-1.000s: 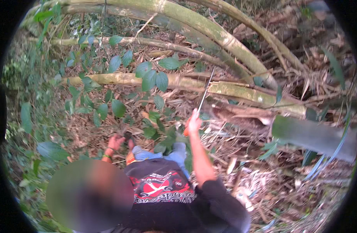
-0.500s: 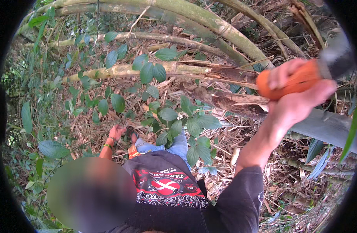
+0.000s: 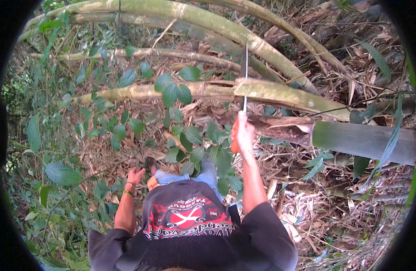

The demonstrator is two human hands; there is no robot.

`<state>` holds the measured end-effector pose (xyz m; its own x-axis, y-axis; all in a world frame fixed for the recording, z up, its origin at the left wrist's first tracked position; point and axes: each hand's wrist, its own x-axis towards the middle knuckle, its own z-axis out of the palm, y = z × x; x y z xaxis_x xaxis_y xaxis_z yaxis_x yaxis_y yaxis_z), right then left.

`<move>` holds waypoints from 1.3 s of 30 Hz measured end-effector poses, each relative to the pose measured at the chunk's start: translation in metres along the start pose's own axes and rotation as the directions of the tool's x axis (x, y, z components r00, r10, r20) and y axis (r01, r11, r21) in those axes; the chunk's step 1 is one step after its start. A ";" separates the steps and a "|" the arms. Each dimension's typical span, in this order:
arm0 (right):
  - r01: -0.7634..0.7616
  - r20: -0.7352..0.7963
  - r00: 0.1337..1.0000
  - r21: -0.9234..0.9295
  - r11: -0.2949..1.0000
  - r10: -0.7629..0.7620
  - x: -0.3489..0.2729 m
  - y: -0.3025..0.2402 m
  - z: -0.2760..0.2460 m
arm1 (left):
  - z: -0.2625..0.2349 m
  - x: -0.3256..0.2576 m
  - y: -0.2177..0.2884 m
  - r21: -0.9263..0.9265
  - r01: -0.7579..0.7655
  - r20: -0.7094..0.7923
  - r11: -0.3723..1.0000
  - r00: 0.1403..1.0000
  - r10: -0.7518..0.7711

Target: The person uses a machete to chop a fallen bamboo stalk into shorter sections in a forest. They repeatedly strike the bamboo with the machete, repositioning the stalk as needed, and clear away cut pieces.

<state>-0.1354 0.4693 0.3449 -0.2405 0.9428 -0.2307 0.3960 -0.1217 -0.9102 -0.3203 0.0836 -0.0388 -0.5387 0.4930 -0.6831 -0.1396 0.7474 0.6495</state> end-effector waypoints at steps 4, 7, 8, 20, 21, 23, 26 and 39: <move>0.420 0.074 0.907 -0.203 0.885 -0.414 -0.040 -0.169 -0.015 | -0.014 0.021 0.002 0.060 -0.127 -0.031 0.990 0.991 0.129; 0.594 -0.002 0.785 0.286 0.752 -0.620 -0.045 -0.248 -0.005 | -0.032 0.037 0.039 -0.023 -0.268 -0.074 0.963 0.961 0.266; 0.557 0.073 0.789 0.336 0.760 -0.610 -0.037 -0.252 -0.002 | -0.034 0.034 0.069 -0.110 -0.346 -0.127 0.932 0.935 0.332; -0.269 0.279 0.935 0.152 0.951 0.220 0.021 0.035 0.101 | -0.102 -0.157 0.427 -0.137 -0.956 -0.330 0.259 0.290 0.898; -0.267 0.242 0.938 0.039 0.963 0.250 0.017 0.047 0.101 | -0.090 -0.165 0.450 -0.108 -0.980 -0.240 0.165 0.187 0.953; 0.005 0.206 0.978 0.092 0.996 -0.024 0.021 0.104 0.103 | -0.048 -0.179 0.502 -0.101 -0.995 0.011 -0.014 -0.015 1.000; 0.115 0.203 0.971 0.066 0.991 -0.126 0.018 0.122 0.125 | 0.042 -0.140 0.544 0.205 -0.953 0.045 -0.223 -0.218 0.975; -0.226 0.303 0.921 -0.095 0.969 0.245 -0.061 0.070 0.059 | -0.157 -0.084 0.566 0.740 -0.664 0.119 -0.106 -0.025 0.993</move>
<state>-0.1453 0.3855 0.2754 -0.3930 0.7445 -0.5397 0.5228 -0.3019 -0.7972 -0.4846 0.3953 0.4392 -0.0259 0.7826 0.6220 0.9875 -0.0768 0.1376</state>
